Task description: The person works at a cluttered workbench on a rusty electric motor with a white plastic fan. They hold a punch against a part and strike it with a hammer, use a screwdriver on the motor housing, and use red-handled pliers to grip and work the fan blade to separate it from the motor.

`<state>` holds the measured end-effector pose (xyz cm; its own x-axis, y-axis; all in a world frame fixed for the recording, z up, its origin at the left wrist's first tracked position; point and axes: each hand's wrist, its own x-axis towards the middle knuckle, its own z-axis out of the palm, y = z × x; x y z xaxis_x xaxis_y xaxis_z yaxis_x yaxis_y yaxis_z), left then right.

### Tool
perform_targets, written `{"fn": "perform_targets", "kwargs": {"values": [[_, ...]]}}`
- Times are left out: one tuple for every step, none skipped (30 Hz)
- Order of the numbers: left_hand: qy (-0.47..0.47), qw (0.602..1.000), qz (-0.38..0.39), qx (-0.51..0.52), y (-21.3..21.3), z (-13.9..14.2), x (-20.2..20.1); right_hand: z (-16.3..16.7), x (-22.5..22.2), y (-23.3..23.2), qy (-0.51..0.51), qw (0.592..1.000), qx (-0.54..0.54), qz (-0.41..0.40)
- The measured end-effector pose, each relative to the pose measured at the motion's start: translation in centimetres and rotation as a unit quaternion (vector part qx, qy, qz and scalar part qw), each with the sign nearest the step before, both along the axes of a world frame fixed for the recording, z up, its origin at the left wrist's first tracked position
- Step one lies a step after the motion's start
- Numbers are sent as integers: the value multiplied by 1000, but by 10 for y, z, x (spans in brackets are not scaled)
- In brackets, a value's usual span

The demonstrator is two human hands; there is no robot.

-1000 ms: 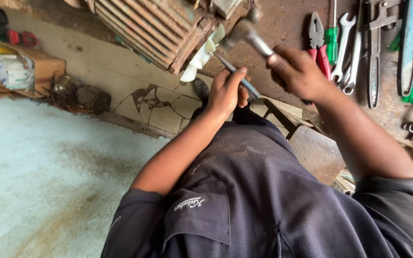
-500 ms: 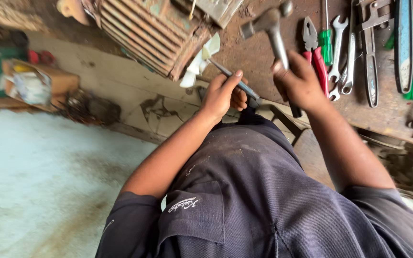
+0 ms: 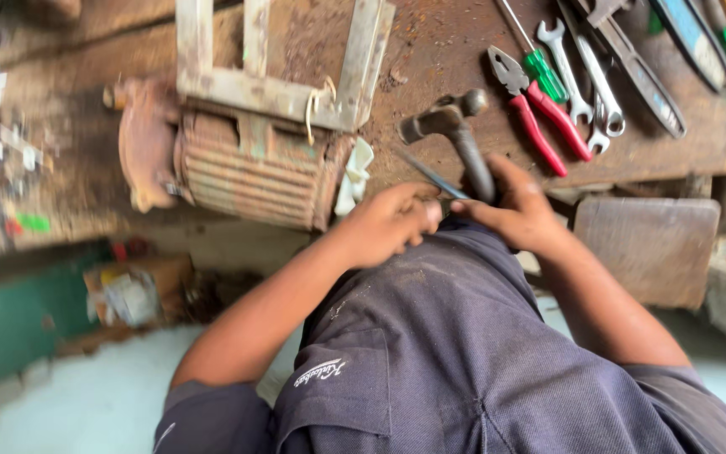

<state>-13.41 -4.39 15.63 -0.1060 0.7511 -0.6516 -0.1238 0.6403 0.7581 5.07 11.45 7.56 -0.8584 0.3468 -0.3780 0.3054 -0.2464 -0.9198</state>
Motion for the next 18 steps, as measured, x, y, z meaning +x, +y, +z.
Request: {"fn": "perform_targets", "kwargs": {"values": [[82, 992, -93, 21, -5, 24, -16, 10, 1, -3, -4, 1000, 7, -22], [111, 983, -141, 41, -8, 49, -34, 21, 2, -8, -9, 999, 13, -45], [139, 970, -189, 64, -10, 72, -54, 34, 2, -14, -8, 997, 1, -74], [190, 947, -214, 143, -10, 94, -73, 48, 2, -20, -3, 995, -7, -103], [240, 915, -234, 224, -7, 111, -89, 61, -1, -23, 5, 992, -14, -128], [288, 885, -257, 260, 0, 123, -103, 73, -5, -26, -11, 988, 7, -151], [330, 852, -280, 294, 9, 129, -115, 86, -7, -33, -31, 984, 22, -174], [380, 815, -299, 318, 19, 130, -122, 97, -8, -39, -53, 978, 35, -197], [430, 774, -314, 342, 30, 127, -128, 108, -10, -46, -52, 974, 48, -214], [478, 729, -327, 367, 39, 122, -130, 116, -13, -51, -51, 970, 62, -230], [499, 694, -354, 381, 47, 114, -126, 121, -16, -57, -49, 964, 79, -248], [520, 656, -377, 397, 53, 103, -117, 126, -20, -61, -25, 962, 89, -256], [543, 615, -396, 412, 57, 95, -109, 130, -21, -62, -1, 960, 101, -261], [521, 619, -404, 427, 58, 88, -101, 133, -22, -62, 24, 957, 114, -265], [501, 623, -411, 439, 58, 82, -93, 135, -25, -62, 31, 953, 132, -269], [482, 628, -417, 446, 58, 77, -87, 134, -29, -61, 40, 951, 147, -270], [447, 666, -413, 431, 58, 74, -82, 133, -33, -60, 48, 949, 160, -268], [410, 702, -409, 415, 59, 72, -78, 131, -38, -57, 64, 948, 158, -270]]}}
